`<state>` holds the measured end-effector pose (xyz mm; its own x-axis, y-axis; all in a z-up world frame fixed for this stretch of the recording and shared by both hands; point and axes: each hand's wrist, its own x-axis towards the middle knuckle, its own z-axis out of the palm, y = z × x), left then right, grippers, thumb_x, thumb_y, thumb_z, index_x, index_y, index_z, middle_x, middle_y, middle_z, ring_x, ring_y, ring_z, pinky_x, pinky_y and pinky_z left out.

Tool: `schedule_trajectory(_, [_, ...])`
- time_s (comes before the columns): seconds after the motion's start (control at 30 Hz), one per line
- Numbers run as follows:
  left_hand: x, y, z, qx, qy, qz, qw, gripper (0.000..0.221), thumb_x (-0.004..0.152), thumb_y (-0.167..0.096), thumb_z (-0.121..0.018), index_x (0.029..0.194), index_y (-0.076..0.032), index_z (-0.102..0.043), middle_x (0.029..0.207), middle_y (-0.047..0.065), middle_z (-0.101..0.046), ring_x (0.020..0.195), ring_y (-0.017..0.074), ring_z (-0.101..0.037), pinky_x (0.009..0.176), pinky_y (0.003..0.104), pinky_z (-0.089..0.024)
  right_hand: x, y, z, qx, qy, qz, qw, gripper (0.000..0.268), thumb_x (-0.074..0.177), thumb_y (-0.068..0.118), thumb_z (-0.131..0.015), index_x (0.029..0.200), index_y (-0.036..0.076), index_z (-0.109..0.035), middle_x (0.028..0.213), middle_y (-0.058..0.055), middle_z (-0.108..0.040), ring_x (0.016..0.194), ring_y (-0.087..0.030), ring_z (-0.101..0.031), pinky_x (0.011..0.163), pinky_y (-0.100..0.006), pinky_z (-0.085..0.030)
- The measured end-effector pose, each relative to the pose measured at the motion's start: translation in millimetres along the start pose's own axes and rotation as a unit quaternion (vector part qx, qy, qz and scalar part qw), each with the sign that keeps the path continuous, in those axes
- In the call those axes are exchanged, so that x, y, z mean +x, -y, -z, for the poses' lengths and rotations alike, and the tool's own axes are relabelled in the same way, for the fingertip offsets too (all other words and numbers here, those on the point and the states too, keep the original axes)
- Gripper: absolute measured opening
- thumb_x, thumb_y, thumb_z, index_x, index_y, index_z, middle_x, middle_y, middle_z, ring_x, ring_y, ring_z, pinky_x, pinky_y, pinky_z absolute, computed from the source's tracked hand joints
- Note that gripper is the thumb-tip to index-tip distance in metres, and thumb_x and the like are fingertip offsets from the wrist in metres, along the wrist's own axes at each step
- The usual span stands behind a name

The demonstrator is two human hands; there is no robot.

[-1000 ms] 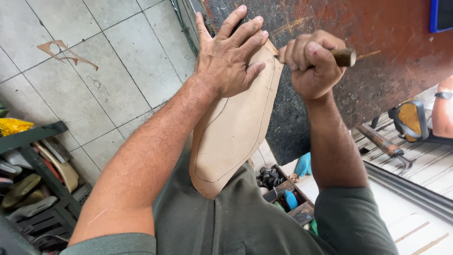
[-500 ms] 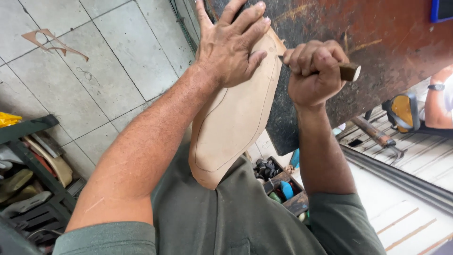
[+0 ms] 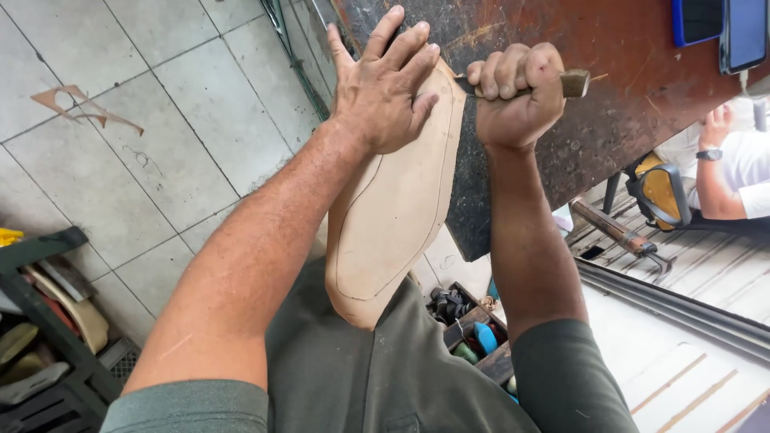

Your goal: Cutting a shoe sole from a piece of leather using a hand knife along a marked outline

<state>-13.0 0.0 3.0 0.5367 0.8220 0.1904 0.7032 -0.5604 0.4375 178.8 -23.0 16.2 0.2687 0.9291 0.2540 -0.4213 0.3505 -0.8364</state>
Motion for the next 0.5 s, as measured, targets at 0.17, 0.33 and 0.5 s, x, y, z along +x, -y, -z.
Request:
schedule_trajectory(0.17, [-0.8, 3.1, -2.2, 0.009, -0.004, -0.012, 1.000, 0.055, 0.102, -0.050, -0.055, 0.147, -0.019, -0.061, 0.158, 0.002, -0.042, 0.148, 0.0246, -0.018, 0.099, 0.095, -0.010, 1.7, -3.2, 1.9, -0.006, 0.052, 0.006, 0.999, 0.026, 0.097, 0.022, -0.046, 0.072, 0.016, -0.041, 0.060, -0.002, -0.037, 0.051, -0.018, -0.035, 0.059, -0.039, -0.045])
schedule_trajectory(0.33, [-1.9, 3.5, -2.9, 0.012, -0.015, -0.018, 1.000, 0.054, 0.101, -0.050, -0.059, 0.144, -0.018, -0.063, 0.156, 0.002, -0.043, 0.147, 0.0249, -0.018, 0.098, 0.095, -0.013, -2.0, -4.7, 3.1, -0.007, 0.053, 0.013, 0.998, 0.025, 0.095, 0.019, -0.046, 0.071, 0.015, -0.042, 0.058, -0.002, -0.037, 0.049, -0.018, -0.037, 0.055, -0.039, -0.047])
schedule_trajectory(0.5, [-2.7, 4.5, -6.0, 0.006, -0.027, -0.019, 0.999, 0.053, 0.101, -0.049, -0.061, 0.143, -0.018, -0.064, 0.155, 0.002, -0.044, 0.147, 0.0259, -0.020, 0.097, 0.096, -0.012, -3.0, -6.1, -1.0, -0.029, 0.066, 0.038, 0.997, 0.024, 0.095, 0.016, -0.046, 0.072, 0.014, -0.042, 0.058, -0.004, -0.038, 0.048, -0.019, -0.038, 0.052, -0.039, -0.045])
